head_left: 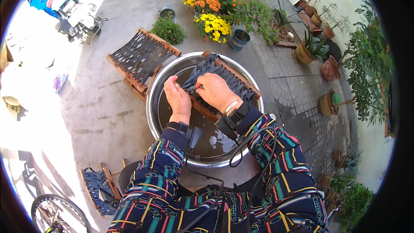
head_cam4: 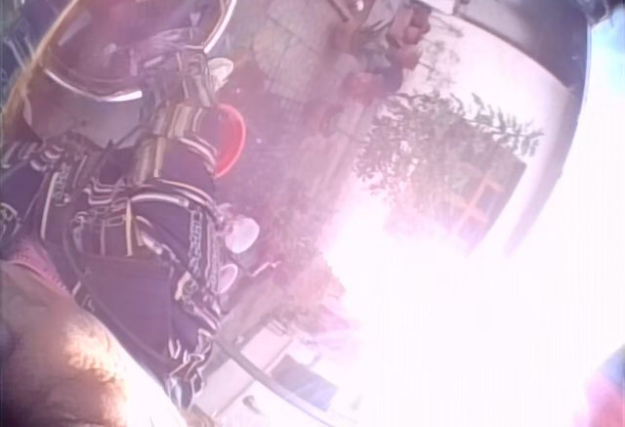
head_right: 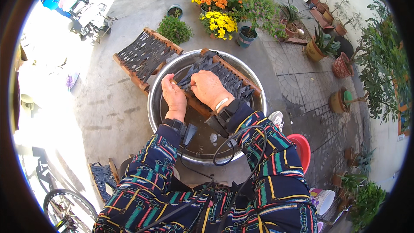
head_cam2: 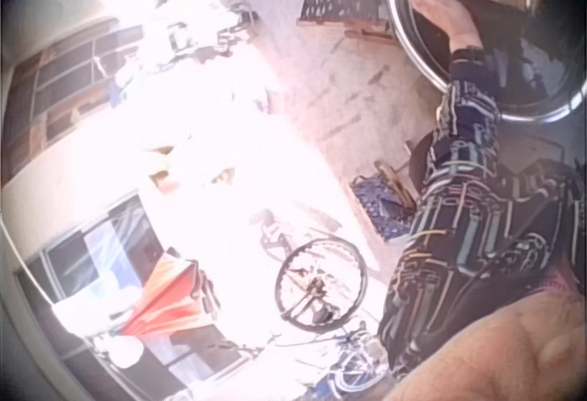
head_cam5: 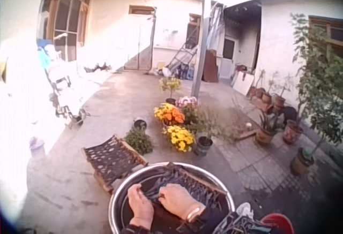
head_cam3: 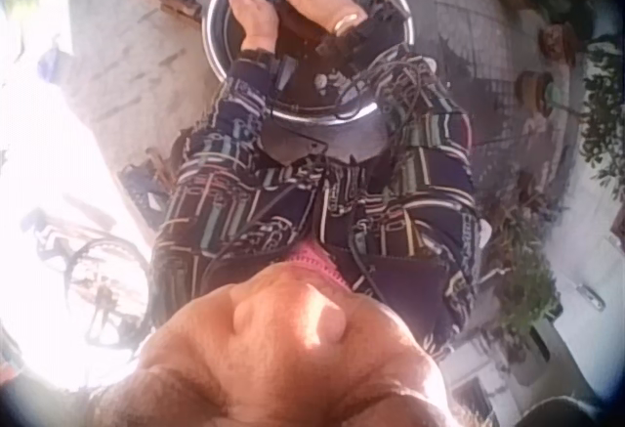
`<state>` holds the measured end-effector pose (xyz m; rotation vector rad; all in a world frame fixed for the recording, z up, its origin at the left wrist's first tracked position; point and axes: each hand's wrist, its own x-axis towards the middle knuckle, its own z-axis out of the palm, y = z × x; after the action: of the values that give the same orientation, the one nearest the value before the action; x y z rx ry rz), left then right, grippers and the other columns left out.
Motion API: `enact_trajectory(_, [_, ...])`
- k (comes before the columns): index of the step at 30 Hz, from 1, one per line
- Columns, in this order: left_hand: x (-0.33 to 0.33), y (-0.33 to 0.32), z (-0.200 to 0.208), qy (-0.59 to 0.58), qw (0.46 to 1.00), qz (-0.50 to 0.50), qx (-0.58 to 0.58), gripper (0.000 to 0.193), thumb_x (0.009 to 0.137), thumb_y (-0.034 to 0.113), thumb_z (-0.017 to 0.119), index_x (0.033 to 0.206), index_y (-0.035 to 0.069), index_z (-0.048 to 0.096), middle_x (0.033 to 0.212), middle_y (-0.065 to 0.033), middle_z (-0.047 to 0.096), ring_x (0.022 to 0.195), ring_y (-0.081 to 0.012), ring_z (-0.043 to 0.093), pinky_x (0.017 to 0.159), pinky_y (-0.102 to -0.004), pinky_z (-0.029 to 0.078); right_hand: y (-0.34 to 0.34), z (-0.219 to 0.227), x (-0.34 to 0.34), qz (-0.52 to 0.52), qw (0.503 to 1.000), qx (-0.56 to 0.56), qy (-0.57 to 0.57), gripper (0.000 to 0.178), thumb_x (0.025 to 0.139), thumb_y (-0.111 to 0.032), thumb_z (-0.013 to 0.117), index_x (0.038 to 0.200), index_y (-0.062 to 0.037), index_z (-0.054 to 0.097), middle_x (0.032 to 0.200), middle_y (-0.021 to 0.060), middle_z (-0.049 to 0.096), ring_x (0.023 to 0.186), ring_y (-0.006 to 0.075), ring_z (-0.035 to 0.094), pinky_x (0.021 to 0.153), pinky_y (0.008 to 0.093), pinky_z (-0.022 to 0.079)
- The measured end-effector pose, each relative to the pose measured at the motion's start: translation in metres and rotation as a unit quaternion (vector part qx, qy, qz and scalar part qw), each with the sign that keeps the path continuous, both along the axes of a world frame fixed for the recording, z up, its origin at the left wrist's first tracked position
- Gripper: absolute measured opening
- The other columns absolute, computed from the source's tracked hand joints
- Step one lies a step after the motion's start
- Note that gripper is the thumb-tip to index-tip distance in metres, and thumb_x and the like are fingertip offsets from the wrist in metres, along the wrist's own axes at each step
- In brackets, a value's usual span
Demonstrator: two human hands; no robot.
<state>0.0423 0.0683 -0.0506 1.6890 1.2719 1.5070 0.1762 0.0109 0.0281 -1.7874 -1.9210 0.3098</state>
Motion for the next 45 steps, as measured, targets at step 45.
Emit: enact_trajectory(45, [-0.001,0.002,0.003,-0.021,0.999,-0.026,-0.016,0.028,0.095,-0.004,0.043,0.12,0.004,0.055,0.111,-0.0147,0.058,0.106,-0.0304,0.055,0.097,-0.0405,0.044,-0.059,0.014,0.016,-0.103,0.99,-0.067,-0.075,0.005,0.08,-0.008,0.067,0.084,-0.0047,0.067,0.086,0.0156,0.064,0.094,0.038,0.062,0.084,0.047,0.049])
